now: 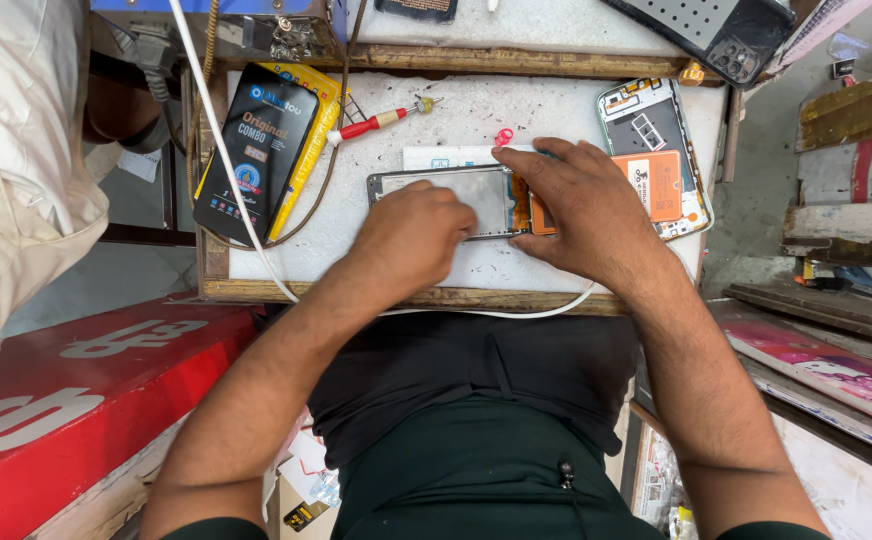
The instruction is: The person opens a smartphone, removes the battery, and uses a cotton swab to clean the interior. They then apply adhesive from a tube to the battery compartment and handle the back cover, preparing to reassemble the device.
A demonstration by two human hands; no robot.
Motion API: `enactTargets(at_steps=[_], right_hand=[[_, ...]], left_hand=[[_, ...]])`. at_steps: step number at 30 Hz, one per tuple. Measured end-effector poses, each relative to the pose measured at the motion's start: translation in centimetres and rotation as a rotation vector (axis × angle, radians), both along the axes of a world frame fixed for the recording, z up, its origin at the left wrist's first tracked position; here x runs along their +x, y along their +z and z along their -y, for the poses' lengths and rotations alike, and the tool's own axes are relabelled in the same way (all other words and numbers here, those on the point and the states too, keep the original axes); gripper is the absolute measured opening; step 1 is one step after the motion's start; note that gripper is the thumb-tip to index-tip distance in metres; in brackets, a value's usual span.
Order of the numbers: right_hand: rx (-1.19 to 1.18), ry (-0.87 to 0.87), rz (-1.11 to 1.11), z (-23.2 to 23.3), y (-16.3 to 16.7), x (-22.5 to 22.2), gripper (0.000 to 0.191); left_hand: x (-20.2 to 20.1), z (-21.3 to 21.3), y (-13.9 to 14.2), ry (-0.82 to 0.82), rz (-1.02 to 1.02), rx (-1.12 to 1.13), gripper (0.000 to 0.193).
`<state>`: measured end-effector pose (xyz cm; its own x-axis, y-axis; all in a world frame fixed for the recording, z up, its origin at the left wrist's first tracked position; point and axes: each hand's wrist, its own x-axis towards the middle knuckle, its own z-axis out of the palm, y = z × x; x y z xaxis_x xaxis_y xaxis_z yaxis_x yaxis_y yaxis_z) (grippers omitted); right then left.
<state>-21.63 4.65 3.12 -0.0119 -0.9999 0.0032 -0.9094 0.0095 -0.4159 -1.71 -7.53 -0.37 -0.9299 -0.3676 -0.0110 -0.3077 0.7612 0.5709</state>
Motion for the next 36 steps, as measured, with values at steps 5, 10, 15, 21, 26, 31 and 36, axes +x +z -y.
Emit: enactTargets(at_steps=[5,10,15,21,26,31,36], right_hand=[[0.030,-0.030,-0.006,-0.1,-0.2,0.0,0.091],[0.049,-0.043,-0.004,-0.1,-0.4,-0.1,0.088],[0.056,-0.049,0.016,-0.1,-0.3,-0.1,0.087],[0.038,-0.036,0.035,0.0,0.0,-0.2,0.087],[0.021,-0.038,0.032,0.0,0.1,-0.1,0.087],[0.028,-0.039,0.018,0.0,0.1,-0.1,0.090],[0.060,-0.056,0.010,0.1,0.1,0.1,0.090]], left_hand=[[4.4,1.4,1.5,0.062,0.071,-0.139,0.020],[6.1,1.8,1.6,0.119,0.172,-0.189,0.023],[3.6,0.4,-0.2,0.109,0.043,-0.111,0.020],[-2.2,-2.4,-2.0,0.072,-0.105,-0.011,0.019],[-1.9,-2.8,-2.1,0.074,-0.192,0.023,0.022],[3.9,-0.2,-1.1,0.138,-0.063,-0.043,0.012],[5.1,0.8,-1.0,0.180,-0.026,0.017,0.005]])
